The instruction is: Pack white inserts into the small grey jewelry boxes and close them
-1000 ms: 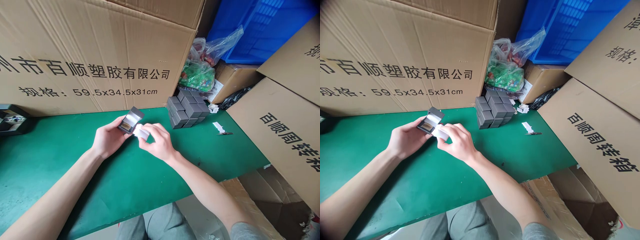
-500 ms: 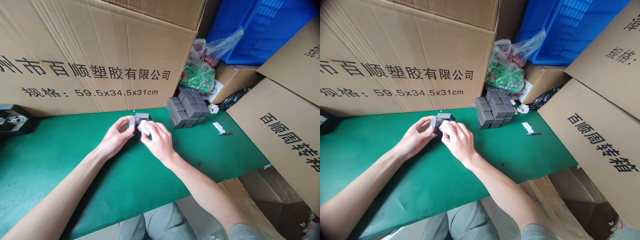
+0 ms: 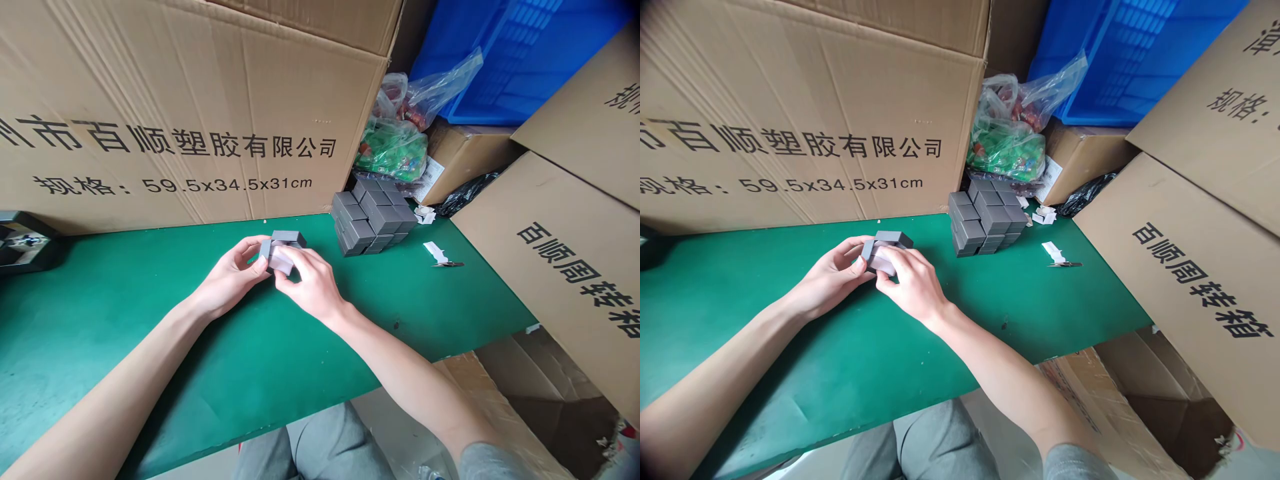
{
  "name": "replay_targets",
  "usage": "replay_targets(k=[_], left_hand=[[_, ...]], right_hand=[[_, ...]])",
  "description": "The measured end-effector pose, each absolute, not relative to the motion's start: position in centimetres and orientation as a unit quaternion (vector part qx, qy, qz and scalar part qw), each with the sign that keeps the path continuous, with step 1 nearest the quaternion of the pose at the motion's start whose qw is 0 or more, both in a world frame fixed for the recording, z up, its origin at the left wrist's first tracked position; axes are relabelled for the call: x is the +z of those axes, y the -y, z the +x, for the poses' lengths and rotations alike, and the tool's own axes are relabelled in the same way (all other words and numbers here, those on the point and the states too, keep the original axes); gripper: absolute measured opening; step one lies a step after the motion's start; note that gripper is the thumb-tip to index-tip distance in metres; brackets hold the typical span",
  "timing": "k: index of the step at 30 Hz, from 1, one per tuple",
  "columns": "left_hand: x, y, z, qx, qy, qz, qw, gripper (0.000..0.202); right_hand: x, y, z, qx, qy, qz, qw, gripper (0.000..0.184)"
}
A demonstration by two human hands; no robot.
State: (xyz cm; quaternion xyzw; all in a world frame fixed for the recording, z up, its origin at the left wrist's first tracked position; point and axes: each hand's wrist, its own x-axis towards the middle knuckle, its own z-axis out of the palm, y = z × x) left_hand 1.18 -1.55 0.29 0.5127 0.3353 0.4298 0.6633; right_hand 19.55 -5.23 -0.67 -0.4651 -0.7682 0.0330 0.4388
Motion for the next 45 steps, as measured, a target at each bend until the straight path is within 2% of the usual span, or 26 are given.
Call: replay_targets(k=[6,14,22,29,37,45], left_hand=[[0.4,1.5,0.9,0.426,-0.324,0.451,0.714,0.043],[1.2,1.7,1.4,0.427,-0.316,0.362,0.766,0.036],[1.1,1.7,1.5,0.420,-0.314,0.358,0.773,0.026],[1.0,1.8,1.3,0.414,-0.309,0.359,0.777,0.021],[1.3,2.1,1.3,0.422,-0.285,0.400,0.762,0.035],[0.5,1.7,1.3,0.437,-0.280,0.405,0.752,0.046]], right_hand=[[-0.7,5.4,19.3,0.058,0.761,-0.441,0.472,0.023],[-0.9,5.3,18.9,0.006,0.745,-0.411,0.525,0.018],[-1.0,5.3,19.0,0.007,0.752,-0.406,0.519,0.020],[-1.0,5.3,18.9,0.086,0.765,-0.410,0.489,0.031],[-1.1,5.8,18.5,0.152,0.775,-0.364,0.495,0.050],[-0.8,5.6,18.0,0.138,0.760,-0.343,0.535,0.040]])
